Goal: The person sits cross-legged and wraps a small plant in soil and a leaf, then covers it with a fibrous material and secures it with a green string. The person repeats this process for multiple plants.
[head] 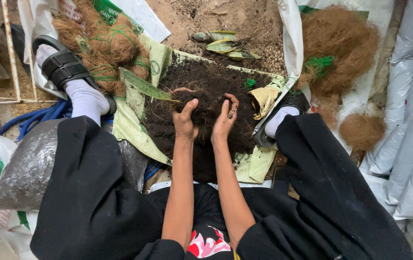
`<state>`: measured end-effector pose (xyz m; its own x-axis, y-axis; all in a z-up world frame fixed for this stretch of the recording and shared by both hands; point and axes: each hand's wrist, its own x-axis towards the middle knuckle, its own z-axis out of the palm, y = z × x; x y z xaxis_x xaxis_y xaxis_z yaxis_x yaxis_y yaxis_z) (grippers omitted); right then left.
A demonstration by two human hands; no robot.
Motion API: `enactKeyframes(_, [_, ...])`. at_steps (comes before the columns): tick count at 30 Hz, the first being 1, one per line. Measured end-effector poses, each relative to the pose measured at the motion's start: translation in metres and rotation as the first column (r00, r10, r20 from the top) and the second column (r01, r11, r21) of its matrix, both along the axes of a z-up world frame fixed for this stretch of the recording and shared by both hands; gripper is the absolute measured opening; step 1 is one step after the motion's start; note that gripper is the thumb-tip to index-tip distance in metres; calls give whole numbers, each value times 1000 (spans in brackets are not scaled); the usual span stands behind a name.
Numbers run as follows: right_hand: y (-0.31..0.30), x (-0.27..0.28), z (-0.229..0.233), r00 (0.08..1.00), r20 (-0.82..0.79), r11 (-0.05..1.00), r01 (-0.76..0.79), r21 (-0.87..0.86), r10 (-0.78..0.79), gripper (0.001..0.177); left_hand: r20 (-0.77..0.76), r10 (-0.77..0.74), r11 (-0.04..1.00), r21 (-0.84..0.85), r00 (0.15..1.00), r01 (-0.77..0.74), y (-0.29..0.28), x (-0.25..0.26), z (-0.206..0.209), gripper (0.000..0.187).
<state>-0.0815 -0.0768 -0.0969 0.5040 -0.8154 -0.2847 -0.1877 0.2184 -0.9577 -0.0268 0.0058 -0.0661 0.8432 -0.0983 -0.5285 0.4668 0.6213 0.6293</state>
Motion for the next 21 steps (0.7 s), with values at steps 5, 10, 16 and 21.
enactKeyframes(5, [20, -20, -31, 837, -525, 766, -437, -472, 153, 35, -103, 23, 998, -51, 994, -29, 6, 1, -9, 35])
enactKeyframes(10, [80, -51, -50, 2, -811, 362, -895, 259, 585, 50, -171, 56, 996, -66, 984, -68, 5, -2, -17, 33])
enactKeyframes(16, [82, -91, -101, 830, -474, 333, -554, -763, 294, 47, -108, -14, 976, -215, 994, -9, 8, 6, 8, 31])
enactKeyframes(21, [41, -61, -97, 772, -565, 899, -422, -115, 290, 33, -92, -3, 920, -390, 996, -33, 12, 14, 37, 40])
